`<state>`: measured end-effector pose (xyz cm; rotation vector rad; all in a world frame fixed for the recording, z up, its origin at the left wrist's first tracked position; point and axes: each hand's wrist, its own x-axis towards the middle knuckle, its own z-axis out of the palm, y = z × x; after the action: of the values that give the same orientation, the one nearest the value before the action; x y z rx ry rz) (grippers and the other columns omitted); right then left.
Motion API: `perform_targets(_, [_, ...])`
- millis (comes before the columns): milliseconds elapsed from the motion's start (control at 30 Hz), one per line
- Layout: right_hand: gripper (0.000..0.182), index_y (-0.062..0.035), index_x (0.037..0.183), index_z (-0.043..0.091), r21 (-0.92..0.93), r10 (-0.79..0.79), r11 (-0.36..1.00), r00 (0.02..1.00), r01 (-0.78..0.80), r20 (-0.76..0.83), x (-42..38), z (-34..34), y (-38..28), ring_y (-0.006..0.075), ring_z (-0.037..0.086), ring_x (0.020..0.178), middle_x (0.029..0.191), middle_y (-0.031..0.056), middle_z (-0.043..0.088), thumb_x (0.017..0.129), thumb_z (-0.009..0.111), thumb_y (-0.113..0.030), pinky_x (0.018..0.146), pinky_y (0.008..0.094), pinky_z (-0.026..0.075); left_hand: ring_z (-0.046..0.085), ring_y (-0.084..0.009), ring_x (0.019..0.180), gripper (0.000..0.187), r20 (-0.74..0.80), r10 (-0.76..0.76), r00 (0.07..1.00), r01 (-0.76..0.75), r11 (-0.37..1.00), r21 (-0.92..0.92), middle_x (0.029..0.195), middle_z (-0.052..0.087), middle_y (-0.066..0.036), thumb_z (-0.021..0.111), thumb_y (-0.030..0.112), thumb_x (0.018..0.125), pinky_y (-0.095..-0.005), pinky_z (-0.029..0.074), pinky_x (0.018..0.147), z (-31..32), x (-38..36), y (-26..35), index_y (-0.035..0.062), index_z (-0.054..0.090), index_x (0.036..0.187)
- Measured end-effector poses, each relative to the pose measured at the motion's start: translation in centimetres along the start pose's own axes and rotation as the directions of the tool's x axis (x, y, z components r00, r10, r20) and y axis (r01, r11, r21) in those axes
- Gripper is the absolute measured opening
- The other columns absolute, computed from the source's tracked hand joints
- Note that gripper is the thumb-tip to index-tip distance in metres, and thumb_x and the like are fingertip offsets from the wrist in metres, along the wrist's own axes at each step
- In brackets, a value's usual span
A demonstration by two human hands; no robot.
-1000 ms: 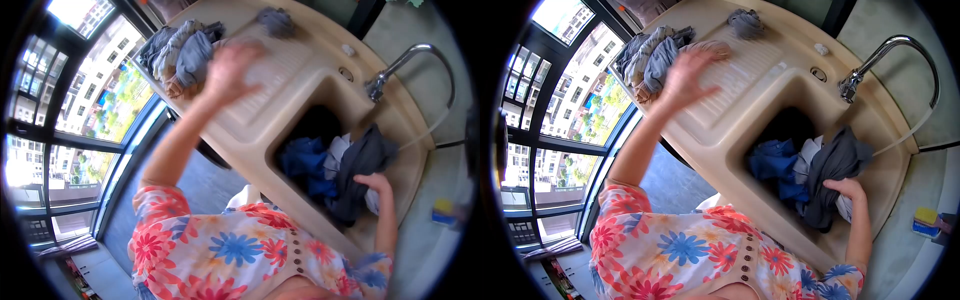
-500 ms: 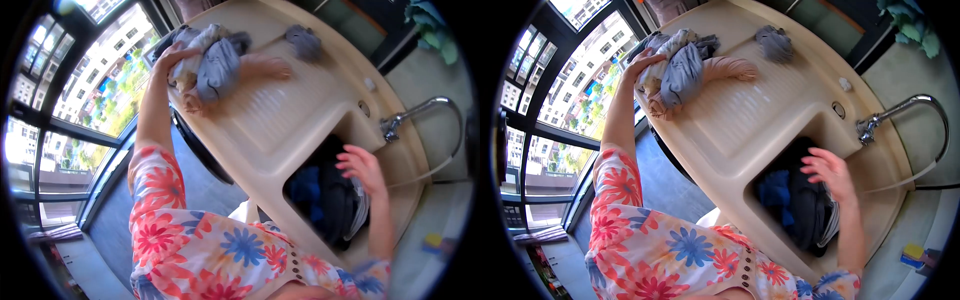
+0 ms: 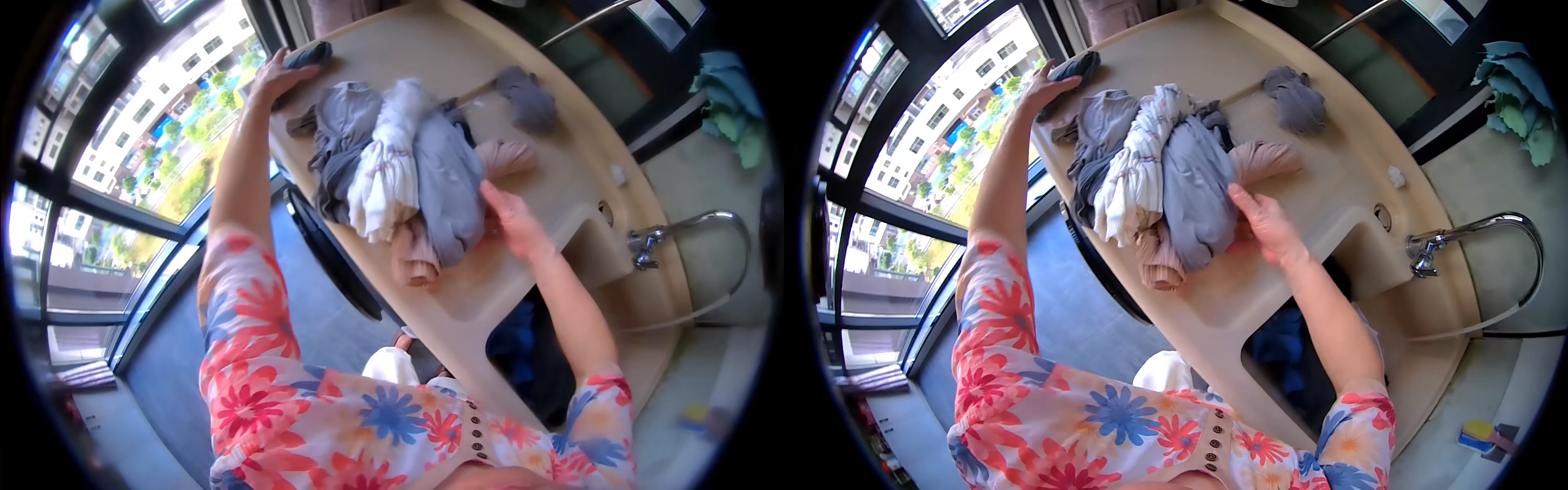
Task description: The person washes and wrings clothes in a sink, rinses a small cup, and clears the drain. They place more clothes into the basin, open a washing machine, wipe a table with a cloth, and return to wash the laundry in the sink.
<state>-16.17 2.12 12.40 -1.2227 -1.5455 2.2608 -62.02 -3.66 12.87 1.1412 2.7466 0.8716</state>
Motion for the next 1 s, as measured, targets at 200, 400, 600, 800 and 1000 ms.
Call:
perform_targets(200, [0.059,-0.0012,0.104,0.052,-0.125,-0.043,0.992,0.996,0.033,-0.080,0.5,0.2,0.4,0.0172,0.054,0.074,0.093,0.0079,0.055,0.075,0.057,-0.052,0.051,0.0317,0.050,0.054,-0.0285,0.097,0.044,0.100,-0.109,0.989,0.105,0.993,0.044,0.103,0.056,-0.017,0.058,0.029,0.069,-0.0335,0.043,0.080,5.7,0.7,-1.6,0.0090,0.055,0.109])
perform_targets(400, [0.063,-0.0018,0.110,0.051,0.030,-0.068,0.997,0.997,0.069,-0.024,0.6,0.7,0.6,0.0157,0.057,0.076,0.093,0.0073,0.059,0.073,0.059,-0.052,0.057,0.0300,0.049,0.057,-0.0164,0.095,0.055,0.600,0.033,0.799,0.575,0.248,-0.780,0.108,0.057,-0.009,0.051,0.045,0.083,-0.0278,0.046,0.081,2.3,-13.2,2.4,0.0045,0.045,0.120])
perform_targets(600, [0.068,0.0038,0.106,0.055,0.288,-0.306,0.915,0.952,0.283,0.034,0.4,1.9,3.0,0.0198,0.055,0.094,0.102,0.0126,0.058,0.067,0.068,-0.050,0.079,0.0275,0.045,0.060,-0.0180,0.080,0.038,0.521,0.272,0.809,0.377,0.440,-0.815,0.095,0.059,-0.013,0.058,0.023,0.081,-0.0298,0.050,0.070,3.7,-20.5,4.0,-0.0055,0.051,0.106])
perform_targets(800, [0.042,-0.0053,0.115,0.052,0.518,-0.462,0.795,0.868,0.315,0.182,-12.6,-6.1,2.9,0.0109,0.051,0.100,0.111,0.0040,0.055,0.084,0.054,-0.034,0.086,0.0260,0.041,0.060,-0.0176,0.079,0.037,0.585,0.324,0.743,0.437,0.427,-0.792,0.092,0.060,-0.012,0.061,0.019,0.078,-0.0294,0.049,0.069,0.3,-30.6,14.8,-0.0053,0.052,0.104])
perform_targets(1000, [0.042,-0.0055,0.121,0.048,0.284,-0.282,0.866,0.870,0.412,-0.403,-28.8,-12.5,8.4,0.0116,0.048,0.107,0.118,0.0046,0.051,0.087,0.047,-0.032,0.093,0.0252,0.035,0.060,-0.0172,0.077,0.037,0.701,0.500,0.509,0.519,0.471,-0.713,0.090,0.061,-0.012,0.063,0.015,0.074,-0.0290,0.049,0.067,5.0,-38.3,27.5,-0.0052,0.053,0.103])
